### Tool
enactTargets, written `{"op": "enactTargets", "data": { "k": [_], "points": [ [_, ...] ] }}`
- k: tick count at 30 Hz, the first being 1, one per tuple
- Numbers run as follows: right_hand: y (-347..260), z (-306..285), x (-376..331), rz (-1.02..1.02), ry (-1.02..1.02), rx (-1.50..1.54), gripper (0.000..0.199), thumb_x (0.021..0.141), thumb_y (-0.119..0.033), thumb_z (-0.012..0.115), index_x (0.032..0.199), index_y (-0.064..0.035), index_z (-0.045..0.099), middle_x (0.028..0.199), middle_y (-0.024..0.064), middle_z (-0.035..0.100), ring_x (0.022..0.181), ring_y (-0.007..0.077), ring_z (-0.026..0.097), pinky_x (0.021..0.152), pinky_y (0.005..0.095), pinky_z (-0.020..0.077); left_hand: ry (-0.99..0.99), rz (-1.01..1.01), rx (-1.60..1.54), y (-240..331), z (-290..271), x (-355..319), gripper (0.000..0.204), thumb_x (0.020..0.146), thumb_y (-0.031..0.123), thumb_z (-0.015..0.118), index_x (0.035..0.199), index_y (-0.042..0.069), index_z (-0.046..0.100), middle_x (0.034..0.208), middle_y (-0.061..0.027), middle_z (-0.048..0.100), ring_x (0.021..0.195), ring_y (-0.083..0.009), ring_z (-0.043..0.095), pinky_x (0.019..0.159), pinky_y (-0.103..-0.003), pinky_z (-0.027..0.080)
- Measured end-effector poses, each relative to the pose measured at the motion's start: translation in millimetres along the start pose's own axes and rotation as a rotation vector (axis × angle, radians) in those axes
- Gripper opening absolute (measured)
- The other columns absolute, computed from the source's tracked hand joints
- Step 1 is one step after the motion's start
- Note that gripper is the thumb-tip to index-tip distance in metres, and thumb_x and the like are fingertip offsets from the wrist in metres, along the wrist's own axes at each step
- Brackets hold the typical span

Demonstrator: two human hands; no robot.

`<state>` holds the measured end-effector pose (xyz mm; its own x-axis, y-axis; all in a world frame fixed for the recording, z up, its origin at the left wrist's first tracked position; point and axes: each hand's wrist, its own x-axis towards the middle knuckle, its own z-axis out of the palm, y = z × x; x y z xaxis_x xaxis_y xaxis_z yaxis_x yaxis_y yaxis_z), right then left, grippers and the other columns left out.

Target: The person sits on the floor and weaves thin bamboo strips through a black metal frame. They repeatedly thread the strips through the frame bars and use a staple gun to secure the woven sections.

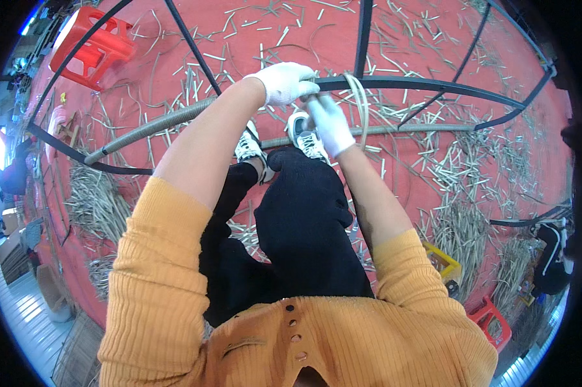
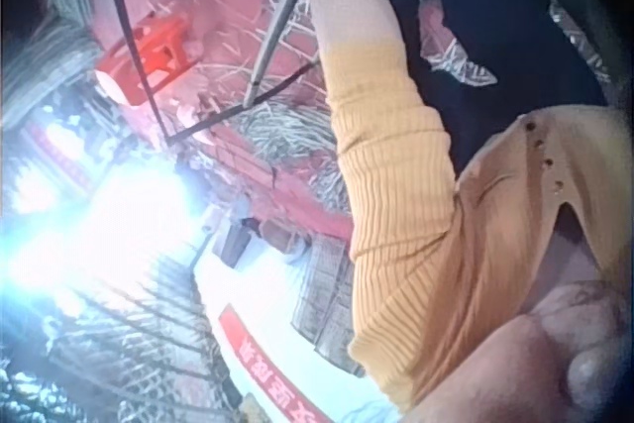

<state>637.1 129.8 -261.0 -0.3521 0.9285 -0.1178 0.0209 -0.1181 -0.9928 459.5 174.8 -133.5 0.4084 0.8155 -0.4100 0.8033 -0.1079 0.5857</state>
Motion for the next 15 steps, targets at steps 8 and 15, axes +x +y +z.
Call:
{"op": "enactTargets", "data": {
  "k": [8,15],
  "points": [
    [45,-135,-475,1.007,0.582,-0.262,0.060,0.102,-0.062,0.047,0.064,-0.0153,0.044,0.059,-0.0019,0.043,0.051,0.0130,0.045,0.050,0.0332,0.0418,0.348,-0.072,0.218,-29,-2,30,0.044,0.102,0.047,0.046,0.133,0.021,0.063,0.129,-0.0051,0.068,0.119,-0.0295,0.063,0.100,-0.044,0.049],
    [32,-128,-544,0.812,0.165,-1.296,0.029,0.095,-0.030,0.058,0.103,-0.0035,0.067,0.105,0.0201,0.065,0.095,0.0391,0.067,0.080,0.0495,0.0541,0.193,-0.016,0.018,-30,-16,35,0.038,0.101,0.037,0.054,0.124,0.012,0.069,0.113,-0.0093,0.074,0.108,-0.0284,0.067,0.096,-0.039,0.051]
  ]
}}
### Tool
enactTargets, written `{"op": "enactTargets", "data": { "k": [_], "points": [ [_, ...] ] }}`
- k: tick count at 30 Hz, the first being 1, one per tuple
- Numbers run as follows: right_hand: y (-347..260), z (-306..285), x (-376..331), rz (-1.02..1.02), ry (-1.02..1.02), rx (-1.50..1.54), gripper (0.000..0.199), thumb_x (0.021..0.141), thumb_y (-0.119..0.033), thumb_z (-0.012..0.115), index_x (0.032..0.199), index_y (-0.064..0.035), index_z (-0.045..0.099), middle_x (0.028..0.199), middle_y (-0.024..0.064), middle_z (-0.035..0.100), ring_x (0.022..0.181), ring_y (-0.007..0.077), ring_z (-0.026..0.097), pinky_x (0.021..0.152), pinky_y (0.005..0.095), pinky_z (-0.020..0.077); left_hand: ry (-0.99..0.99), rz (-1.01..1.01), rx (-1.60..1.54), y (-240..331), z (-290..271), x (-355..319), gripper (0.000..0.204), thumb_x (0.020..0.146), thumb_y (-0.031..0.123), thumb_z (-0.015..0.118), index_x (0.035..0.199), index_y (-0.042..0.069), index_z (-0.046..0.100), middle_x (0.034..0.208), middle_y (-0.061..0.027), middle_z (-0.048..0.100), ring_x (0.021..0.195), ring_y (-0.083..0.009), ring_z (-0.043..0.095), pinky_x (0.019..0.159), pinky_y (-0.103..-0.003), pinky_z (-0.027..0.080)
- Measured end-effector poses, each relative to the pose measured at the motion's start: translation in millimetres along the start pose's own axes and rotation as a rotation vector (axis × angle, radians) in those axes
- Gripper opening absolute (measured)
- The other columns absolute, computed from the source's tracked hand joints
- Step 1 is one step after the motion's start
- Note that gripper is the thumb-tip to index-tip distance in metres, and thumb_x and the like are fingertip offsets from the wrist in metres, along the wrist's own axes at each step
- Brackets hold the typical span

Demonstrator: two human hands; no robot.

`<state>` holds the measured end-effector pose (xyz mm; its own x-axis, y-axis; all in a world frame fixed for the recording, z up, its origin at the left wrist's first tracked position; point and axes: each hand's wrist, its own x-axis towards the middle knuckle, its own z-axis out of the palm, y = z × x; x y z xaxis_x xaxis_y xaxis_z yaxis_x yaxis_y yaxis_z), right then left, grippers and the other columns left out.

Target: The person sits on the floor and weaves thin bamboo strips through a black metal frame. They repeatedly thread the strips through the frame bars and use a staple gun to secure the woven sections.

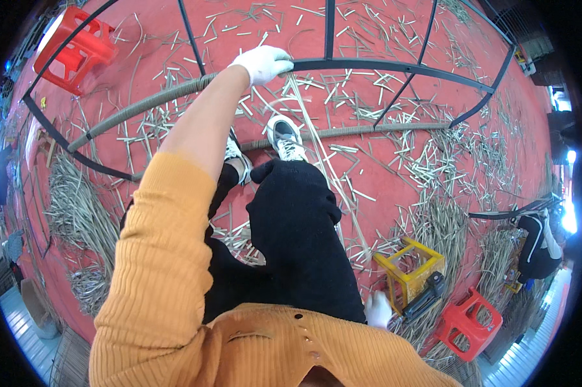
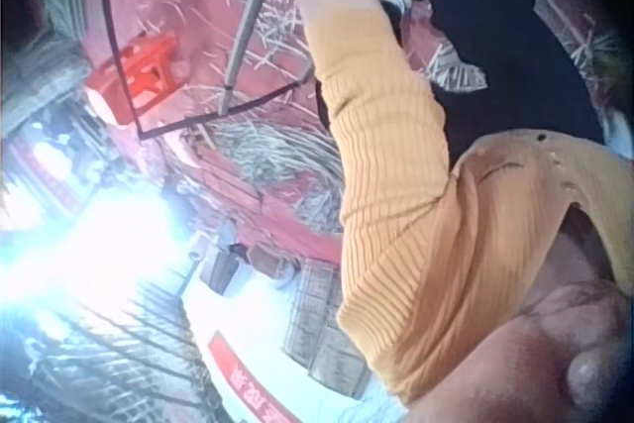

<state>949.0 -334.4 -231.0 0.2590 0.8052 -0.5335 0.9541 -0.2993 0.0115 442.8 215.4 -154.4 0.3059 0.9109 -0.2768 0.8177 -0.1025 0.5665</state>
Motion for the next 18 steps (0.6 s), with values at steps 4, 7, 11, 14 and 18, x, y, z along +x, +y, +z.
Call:
{"op": "enactTargets", "data": {
  "k": [4,7,11,14,18],
  "points": [
    [-226,-126,178,-0.641,0.499,0.654,0.011,0.094,-0.007,0.063,0.101,-0.0004,0.066,0.091,0.0191,0.064,0.086,0.0372,0.064,0.078,0.0417,0.0509,-0.025,-0.020,-0.033,10,3,-11,0.039,0.100,0.038,0.055,0.121,0.008,0.070,0.109,-0.0120,0.074,0.105,-0.0301,0.068,0.094,-0.040,0.051],
    [-378,-201,271,-0.697,0.279,1.197,0.024,0.098,-0.016,0.062,0.114,0.0014,0.067,0.104,0.0140,0.071,0.097,0.0270,0.068,0.090,0.0362,0.0514,-0.018,0.101,0.047,14,5,-23,0.041,0.099,0.041,0.055,0.118,0.008,0.071,0.107,-0.0136,0.073,0.103,-0.0313,0.068,0.093,-0.041,0.051],
    [-442,-231,331,-0.786,-0.556,1.194,0.030,0.101,-0.016,0.059,0.124,0.0024,0.064,0.112,0.0084,0.071,0.101,0.0176,0.067,0.091,0.0337,0.0514,0.031,0.034,0.042,20,15,-39,0.042,0.098,0.042,0.054,0.124,0.011,0.067,0.119,-0.0141,0.070,0.111,-0.0329,0.065,0.096,-0.043,0.050],
    [-442,-216,338,-0.657,-0.505,1.225,0.026,0.101,-0.021,0.060,0.109,0.0014,0.071,0.094,0.0050,0.072,0.082,0.0123,0.065,0.077,0.0295,0.0514,0.172,0.063,0.097,23,27,-46,0.040,0.098,0.037,0.056,0.128,0.013,0.064,0.116,-0.0142,0.070,0.111,-0.0327,0.065,0.096,-0.043,0.050],
    [-433,-209,296,-0.669,-0.216,1.298,0.034,0.097,-0.027,0.058,0.099,0.0032,0.074,0.087,0.0091,0.074,0.081,0.0163,0.067,0.075,0.0331,0.0514,0.213,0.050,0.149,20,30,-46,0.032,0.098,0.032,0.058,0.124,0.014,0.065,0.114,-0.0107,0.071,0.108,-0.0317,0.068,0.091,-0.044,0.053]
  ]
}}
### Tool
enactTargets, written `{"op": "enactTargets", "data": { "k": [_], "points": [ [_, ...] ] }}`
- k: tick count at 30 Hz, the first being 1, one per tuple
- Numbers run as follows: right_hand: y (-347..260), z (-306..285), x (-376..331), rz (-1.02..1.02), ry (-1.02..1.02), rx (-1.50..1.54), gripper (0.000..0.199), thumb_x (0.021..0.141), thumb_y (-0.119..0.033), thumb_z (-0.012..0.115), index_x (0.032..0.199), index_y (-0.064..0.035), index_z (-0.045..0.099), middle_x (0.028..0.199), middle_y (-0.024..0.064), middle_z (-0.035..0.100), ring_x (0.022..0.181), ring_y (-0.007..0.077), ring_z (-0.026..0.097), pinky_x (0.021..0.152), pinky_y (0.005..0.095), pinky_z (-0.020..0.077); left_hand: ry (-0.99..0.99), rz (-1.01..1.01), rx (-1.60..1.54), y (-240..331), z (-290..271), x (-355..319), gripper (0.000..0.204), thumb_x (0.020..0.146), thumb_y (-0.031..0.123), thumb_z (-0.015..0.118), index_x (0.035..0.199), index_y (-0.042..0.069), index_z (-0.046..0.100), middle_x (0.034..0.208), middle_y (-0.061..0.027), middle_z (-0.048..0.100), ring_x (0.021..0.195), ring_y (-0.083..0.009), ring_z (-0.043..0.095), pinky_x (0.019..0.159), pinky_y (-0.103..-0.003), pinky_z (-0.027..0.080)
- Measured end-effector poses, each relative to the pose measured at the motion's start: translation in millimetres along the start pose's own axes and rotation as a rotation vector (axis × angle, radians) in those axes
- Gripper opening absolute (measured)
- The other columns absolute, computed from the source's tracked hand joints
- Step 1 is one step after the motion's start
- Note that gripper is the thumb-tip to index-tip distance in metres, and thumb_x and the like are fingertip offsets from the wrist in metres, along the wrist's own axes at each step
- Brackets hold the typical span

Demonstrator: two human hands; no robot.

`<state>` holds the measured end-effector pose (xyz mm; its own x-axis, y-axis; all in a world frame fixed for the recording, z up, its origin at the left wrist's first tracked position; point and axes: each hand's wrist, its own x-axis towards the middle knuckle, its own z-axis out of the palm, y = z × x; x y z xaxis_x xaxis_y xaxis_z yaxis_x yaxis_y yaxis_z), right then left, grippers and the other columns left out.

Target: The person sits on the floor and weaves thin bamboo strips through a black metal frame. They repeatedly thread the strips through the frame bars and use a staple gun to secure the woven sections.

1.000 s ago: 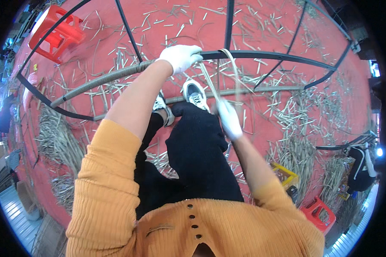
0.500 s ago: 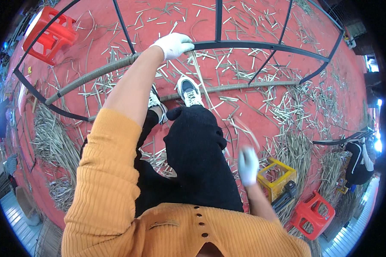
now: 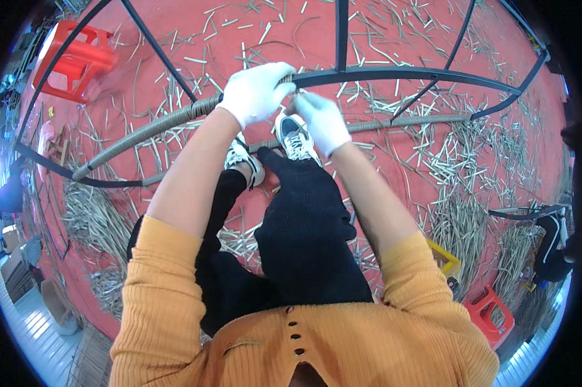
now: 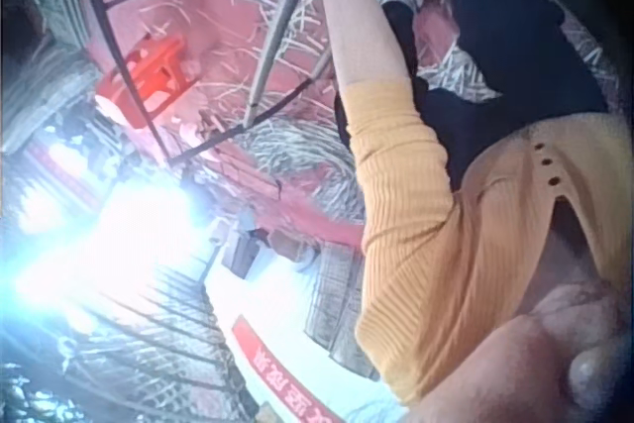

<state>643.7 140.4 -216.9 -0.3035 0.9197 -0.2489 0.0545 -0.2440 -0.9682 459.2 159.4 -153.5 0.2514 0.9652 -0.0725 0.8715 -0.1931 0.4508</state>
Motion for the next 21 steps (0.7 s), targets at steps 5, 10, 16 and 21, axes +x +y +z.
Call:
{"op": "enactTargets", "data": {
  "k": [5,10,16,21],
  "points": [
    [-72,-5,-32,-0.258,0.036,-0.136,0.036,0.098,-0.031,0.055,0.090,-0.0030,0.076,0.079,0.0132,0.071,0.068,0.0246,0.065,0.068,0.0382,0.0511,0.217,0.025,-0.204,0,8,-12,0.024,0.094,0.024,0.065,0.114,0.011,0.069,0.103,-0.0113,0.073,0.098,-0.0317,0.070,0.083,-0.042,0.055],
    [-128,-2,58,-0.264,-0.025,-0.965,0.030,0.096,-0.024,0.053,0.092,-0.0051,0.075,0.093,0.0154,0.073,0.090,0.0314,0.070,0.080,0.0423,0.0546,0.528,0.308,0.067,19,29,-25,0.030,0.082,0.021,0.075,0.110,0.010,0.069,0.095,-0.0096,0.072,0.081,-0.0292,0.070,0.072,-0.043,0.054],
    [-75,-4,-46,-0.802,0.421,-0.722,0.023,0.088,-0.003,0.067,0.111,-0.0002,0.065,0.109,0.0183,0.066,0.101,0.0334,0.065,0.090,0.0437,0.0518,0.258,0.092,0.123,23,19,-4,0.026,0.094,0.035,0.064,0.108,0.014,0.069,0.094,-0.0076,0.072,0.084,-0.0295,0.070,0.072,-0.043,0.054],
    [-28,8,-47,0.023,0.227,0.474,0.051,0.097,-0.004,0.052,0.146,0.0034,0.041,0.129,0.0113,0.062,0.090,0.0160,0.066,0.077,0.0295,0.0538,-0.345,-0.059,-0.215,11,-11,32,0.034,0.095,0.034,0.061,0.105,0.003,0.068,0.095,-0.0139,0.073,0.080,-0.0237,0.070,0.079,-0.036,0.054]
  ]
}}
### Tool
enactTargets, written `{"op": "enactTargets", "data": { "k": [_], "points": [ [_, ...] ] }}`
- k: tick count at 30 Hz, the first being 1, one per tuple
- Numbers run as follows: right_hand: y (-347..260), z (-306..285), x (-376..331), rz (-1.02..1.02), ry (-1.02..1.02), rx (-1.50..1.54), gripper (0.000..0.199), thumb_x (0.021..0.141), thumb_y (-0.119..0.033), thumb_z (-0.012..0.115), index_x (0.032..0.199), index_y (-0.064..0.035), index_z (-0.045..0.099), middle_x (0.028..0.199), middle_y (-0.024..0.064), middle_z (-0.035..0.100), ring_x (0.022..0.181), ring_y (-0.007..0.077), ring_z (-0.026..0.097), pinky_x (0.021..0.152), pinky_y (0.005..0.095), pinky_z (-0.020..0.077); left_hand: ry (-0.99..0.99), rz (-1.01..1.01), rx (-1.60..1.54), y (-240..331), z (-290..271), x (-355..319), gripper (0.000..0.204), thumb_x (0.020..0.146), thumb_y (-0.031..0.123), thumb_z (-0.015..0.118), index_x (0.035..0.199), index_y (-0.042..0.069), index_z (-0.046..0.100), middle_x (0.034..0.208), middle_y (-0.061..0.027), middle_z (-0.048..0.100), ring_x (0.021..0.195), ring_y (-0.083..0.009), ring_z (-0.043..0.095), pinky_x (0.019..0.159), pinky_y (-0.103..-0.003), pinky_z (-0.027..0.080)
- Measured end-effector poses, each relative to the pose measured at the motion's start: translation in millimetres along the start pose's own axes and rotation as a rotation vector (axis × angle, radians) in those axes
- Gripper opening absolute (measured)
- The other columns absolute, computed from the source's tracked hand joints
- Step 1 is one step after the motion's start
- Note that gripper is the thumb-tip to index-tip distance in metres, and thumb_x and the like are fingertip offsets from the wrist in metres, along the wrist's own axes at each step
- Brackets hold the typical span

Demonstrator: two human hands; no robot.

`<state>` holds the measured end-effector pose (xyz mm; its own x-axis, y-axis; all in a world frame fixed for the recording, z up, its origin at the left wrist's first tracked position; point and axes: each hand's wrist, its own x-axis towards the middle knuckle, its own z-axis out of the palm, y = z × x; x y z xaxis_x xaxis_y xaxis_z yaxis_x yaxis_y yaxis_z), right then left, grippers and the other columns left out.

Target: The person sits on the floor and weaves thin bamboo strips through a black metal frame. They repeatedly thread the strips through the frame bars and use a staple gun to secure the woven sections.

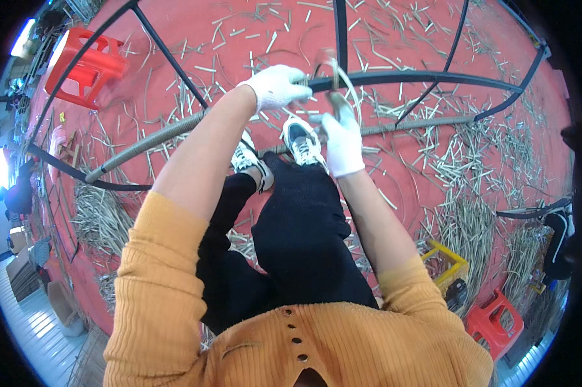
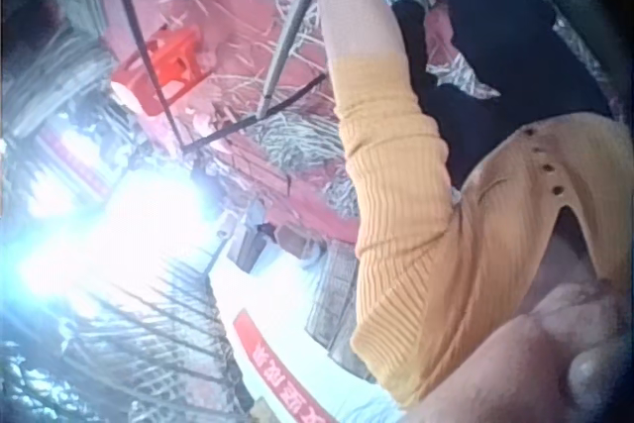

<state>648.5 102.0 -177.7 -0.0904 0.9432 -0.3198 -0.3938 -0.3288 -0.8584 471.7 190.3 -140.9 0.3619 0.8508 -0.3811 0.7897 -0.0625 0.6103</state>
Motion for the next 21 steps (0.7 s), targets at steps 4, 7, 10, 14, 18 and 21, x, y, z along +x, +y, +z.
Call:
{"op": "enactTargets", "data": {
  "k": [4,7,10,14,18,21],
  "points": [
    [30,-15,38,0.138,-0.226,0.190,0.040,0.101,-0.016,0.057,0.137,-0.0033,0.049,0.112,0.0076,0.062,0.086,0.0142,0.064,0.074,0.0296,0.0507,-0.134,-0.016,-0.148,0,-6,2,0.037,0.094,0.034,0.062,0.109,0.001,0.067,0.099,-0.0095,0.074,0.079,-0.0188,0.069,0.080,-0.034,0.054],
    [54,-75,12,-0.179,-0.398,-0.578,0.031,0.107,-0.031,0.049,0.102,-0.0048,0.065,0.079,0.0019,0.059,0.071,0.0100,0.053,0.066,0.0286,0.0427,0.038,0.061,0.081,-1,2,-5,0.037,0.095,0.038,0.061,0.114,0.007,0.069,0.099,-0.0119,0.073,0.094,-0.0276,0.069,0.086,-0.039,0.052],
    [64,-186,-87,0.137,-0.288,-0.437,0.048,0.108,-0.046,0.042,0.083,-0.0078,0.056,0.069,0.0017,0.051,0.061,0.0129,0.048,0.060,0.0301,0.0411,0.113,0.161,0.099,-14,3,-15,0.035,0.096,0.039,0.060,0.115,0.010,0.069,0.098,-0.0126,0.072,0.097,-0.0316,0.067,0.087,-0.041,0.050],
    [69,-322,-305,0.552,0.455,-0.604,0.062,0.101,-0.061,0.046,0.072,-0.0067,0.056,0.061,0.0015,0.045,0.055,0.0140,0.044,0.049,0.0362,0.0361,0.133,0.088,0.078,-43,-12,-24,0.035,0.095,0.037,0.061,0.113,0.009,0.069,0.104,-0.0156,0.072,0.101,-0.0349,0.067,0.090,-0.043,0.050],
    [65,-374,-453,1.280,0.067,-1.924,0.030,0.097,-0.035,0.054,0.106,-0.0101,0.068,0.091,0.0219,0.071,0.079,0.0406,0.069,0.068,0.0523,0.0543,0.114,-0.004,0.023,-51,-21,-15,0.040,0.096,0.037,0.060,0.119,0.006,0.069,0.106,-0.0155,0.072,0.102,-0.0324,0.067,0.092,-0.040,0.050],
    [62,-325,-385,0.517,0.042,-1.849,0.025,0.097,-0.029,0.056,0.108,-0.0085,0.066,0.097,0.0185,0.068,0.094,0.0393,0.067,0.082,0.0497,0.0541,0.071,-0.043,-0.043,-47,-23,-14,0.039,0.095,0.036,0.060,0.115,0.004,0.070,0.102,-0.0137,0.073,0.098,-0.0292,0.068,0.091,-0.039,0.050]
  ]
}}
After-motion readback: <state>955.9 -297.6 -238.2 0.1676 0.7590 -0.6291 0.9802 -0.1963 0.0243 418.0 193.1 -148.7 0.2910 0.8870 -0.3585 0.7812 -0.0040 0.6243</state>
